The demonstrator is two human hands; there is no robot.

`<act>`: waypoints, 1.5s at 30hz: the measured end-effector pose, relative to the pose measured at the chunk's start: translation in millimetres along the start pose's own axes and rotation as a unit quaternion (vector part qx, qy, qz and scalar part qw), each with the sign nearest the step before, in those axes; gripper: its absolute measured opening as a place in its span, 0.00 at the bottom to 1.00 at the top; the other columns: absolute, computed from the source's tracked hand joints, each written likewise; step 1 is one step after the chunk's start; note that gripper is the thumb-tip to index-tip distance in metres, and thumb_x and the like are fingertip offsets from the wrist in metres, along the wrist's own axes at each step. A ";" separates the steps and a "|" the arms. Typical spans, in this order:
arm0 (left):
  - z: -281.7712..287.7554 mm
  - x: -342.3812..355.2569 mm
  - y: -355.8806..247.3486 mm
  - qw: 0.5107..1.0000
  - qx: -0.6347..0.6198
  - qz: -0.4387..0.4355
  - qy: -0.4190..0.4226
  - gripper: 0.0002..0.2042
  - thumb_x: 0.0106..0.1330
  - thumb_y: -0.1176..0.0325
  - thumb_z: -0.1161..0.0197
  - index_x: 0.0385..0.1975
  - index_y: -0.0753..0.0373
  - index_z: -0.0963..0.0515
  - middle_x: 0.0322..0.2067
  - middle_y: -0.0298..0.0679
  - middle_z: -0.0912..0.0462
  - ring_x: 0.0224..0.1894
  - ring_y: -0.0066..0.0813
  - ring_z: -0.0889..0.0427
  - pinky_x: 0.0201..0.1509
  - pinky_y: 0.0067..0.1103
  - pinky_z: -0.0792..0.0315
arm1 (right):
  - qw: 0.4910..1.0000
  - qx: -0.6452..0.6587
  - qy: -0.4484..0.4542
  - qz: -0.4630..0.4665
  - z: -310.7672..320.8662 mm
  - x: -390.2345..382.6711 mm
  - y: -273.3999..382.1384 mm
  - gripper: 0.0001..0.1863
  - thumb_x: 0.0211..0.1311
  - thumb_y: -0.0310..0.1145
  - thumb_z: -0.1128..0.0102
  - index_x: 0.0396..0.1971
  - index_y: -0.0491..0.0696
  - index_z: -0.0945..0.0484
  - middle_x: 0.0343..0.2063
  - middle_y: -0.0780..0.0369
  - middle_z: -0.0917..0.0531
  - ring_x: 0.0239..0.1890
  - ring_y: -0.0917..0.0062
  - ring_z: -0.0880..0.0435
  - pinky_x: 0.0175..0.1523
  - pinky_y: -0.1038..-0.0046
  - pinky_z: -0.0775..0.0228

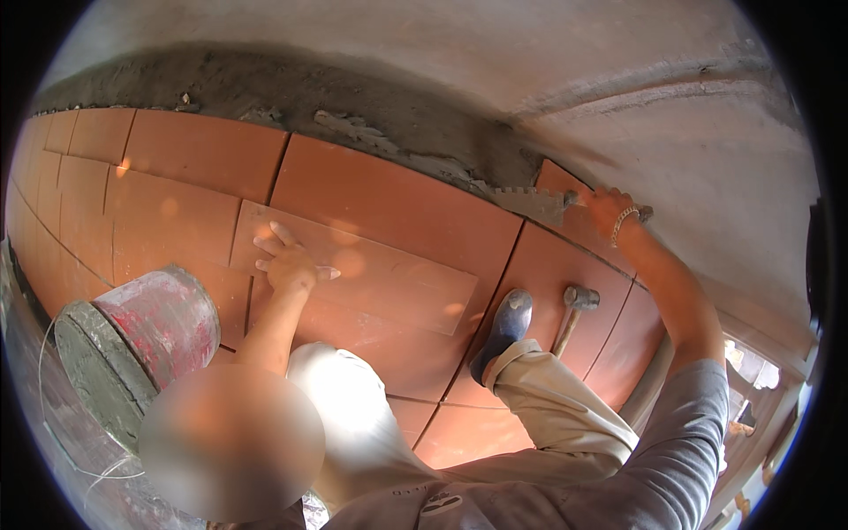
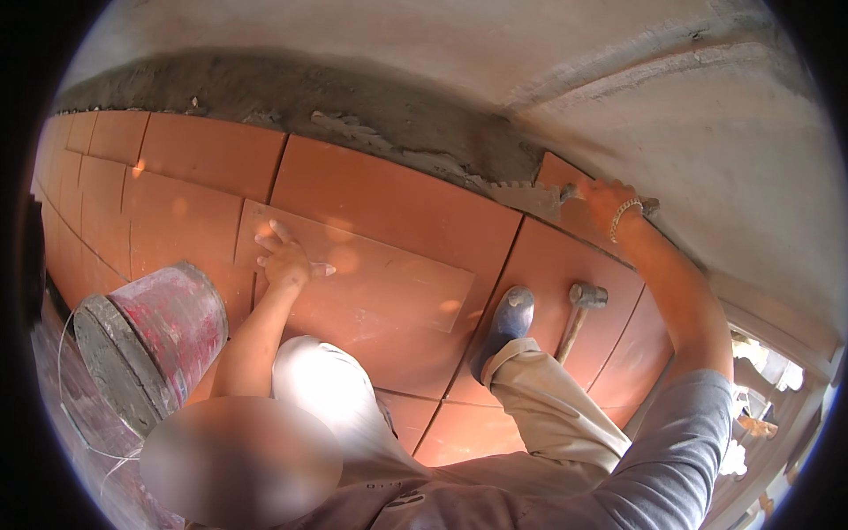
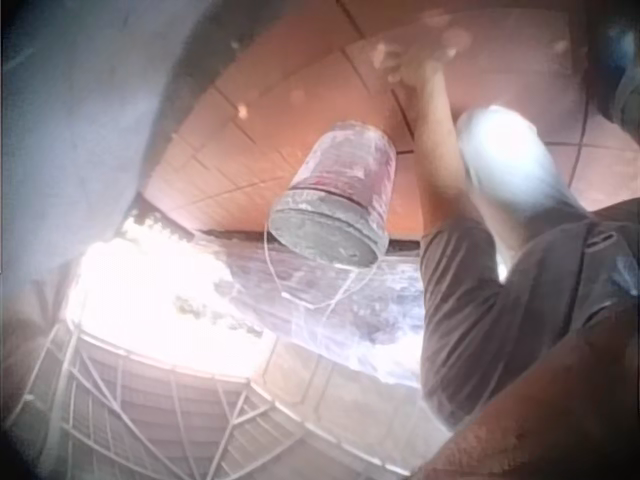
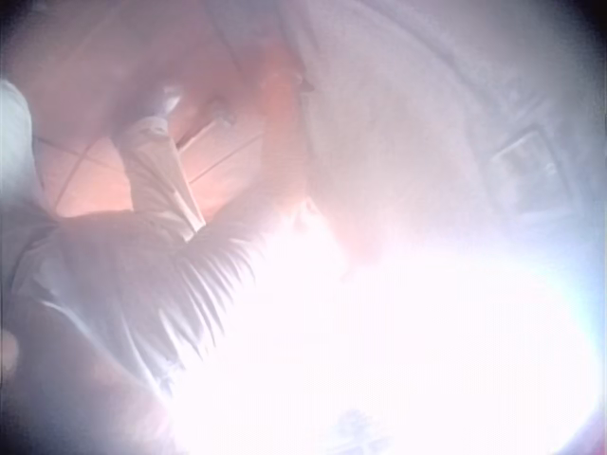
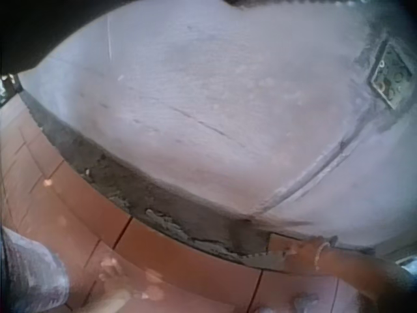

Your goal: The person measures a tile with a tape measure, then uses a notched trowel to spread cement on a tiled floor. They place a terracotta tile into the wet cement and tap it with a rubber mallet to level it. The person repeats this process for additional tiles along the edge of the floor.

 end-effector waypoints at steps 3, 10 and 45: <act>-0.7 -0.1 0.9 1.000 -0.001 -0.001 -0.007 0.72 0.40 0.45 0.17 0.75 0.60 0.70 0.72 0.68 0.67 0.69 0.76 0.47 0.68 0.38 0.30 | 1.000 0.017 -0.007 -0.008 -7.2 -3.1 -2.4 0.25 0.65 0.31 0.46 0.62 0.59 0.36 0.51 0.56 0.21 0.52 0.58 0.19 0.52 0.53 0.26; -0.1 -1.6 2.1 1.000 0.002 -0.003 -0.005 0.72 0.40 0.45 0.17 0.75 0.59 0.71 0.73 0.66 0.67 0.71 0.74 0.48 0.67 0.39 0.30 | 0.994 0.002 -0.057 -0.095 -27.0 -23.2 -25.4 0.25 0.66 0.34 0.45 0.62 0.60 0.37 0.47 0.56 0.19 0.51 0.55 0.18 0.51 0.52 0.26; 1.9 -3.8 4.7 1.000 0.009 -0.022 0.009 0.73 0.39 0.38 0.19 0.75 0.63 0.70 0.72 0.70 0.63 0.71 0.72 0.46 0.73 0.38 0.39 | 0.916 0.365 -0.148 0.079 139.4 56.7 201.8 0.22 0.74 0.50 0.56 0.47 0.45 0.26 0.39 0.49 0.14 0.44 0.54 0.15 0.49 0.55 0.23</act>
Point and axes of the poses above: each hand's wrist, its own x-axis towards the middle knuckle, its own z-axis out of the back of the hand, y = z × x, the point moved 1 cm from there along x, towards the middle knuckle
